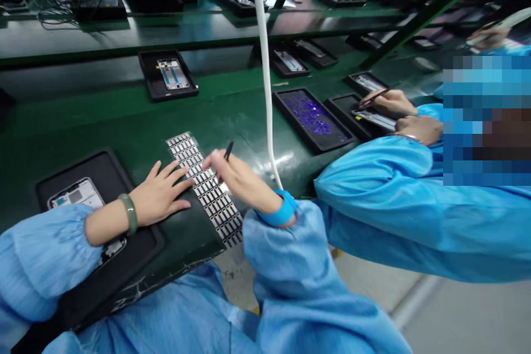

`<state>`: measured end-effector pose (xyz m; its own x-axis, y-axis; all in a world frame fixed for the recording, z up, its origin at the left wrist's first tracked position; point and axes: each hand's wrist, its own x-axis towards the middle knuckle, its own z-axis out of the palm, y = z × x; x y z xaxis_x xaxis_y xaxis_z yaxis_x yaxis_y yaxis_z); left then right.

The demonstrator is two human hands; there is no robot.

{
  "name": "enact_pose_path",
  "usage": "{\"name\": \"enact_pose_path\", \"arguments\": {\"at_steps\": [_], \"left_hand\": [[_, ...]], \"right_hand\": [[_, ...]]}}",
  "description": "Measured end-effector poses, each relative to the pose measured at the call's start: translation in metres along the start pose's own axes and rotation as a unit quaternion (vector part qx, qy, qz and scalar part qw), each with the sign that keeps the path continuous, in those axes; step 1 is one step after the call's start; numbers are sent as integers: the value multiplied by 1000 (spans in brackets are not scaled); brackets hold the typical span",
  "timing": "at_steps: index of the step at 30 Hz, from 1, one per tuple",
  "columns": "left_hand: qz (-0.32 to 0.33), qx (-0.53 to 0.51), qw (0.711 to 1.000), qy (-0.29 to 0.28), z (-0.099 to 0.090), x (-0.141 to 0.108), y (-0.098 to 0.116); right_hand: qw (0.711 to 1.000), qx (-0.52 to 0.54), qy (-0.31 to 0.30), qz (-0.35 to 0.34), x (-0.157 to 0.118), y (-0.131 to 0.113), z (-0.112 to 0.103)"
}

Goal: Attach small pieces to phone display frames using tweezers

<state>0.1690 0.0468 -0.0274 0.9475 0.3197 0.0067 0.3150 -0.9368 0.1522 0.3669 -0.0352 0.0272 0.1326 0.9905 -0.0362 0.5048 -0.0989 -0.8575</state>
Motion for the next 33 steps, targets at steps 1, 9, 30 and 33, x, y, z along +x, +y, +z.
{"name": "enact_pose_path", "arguments": {"at_steps": [1,9,30,33], "left_hand": [[8,-1,1000,1,0,6,-3],[-19,3,999,27,5,29,-5],[-22,-2,999,33,12,28,-4],[-24,-7,999,34,13,28,-4]], "right_hand": [[995,38,88,19,17,6,3],[927,228,290,67,112,59,20],[906,228,334,124,118,81,23],[895,282,312,149,119,75,18]]}}
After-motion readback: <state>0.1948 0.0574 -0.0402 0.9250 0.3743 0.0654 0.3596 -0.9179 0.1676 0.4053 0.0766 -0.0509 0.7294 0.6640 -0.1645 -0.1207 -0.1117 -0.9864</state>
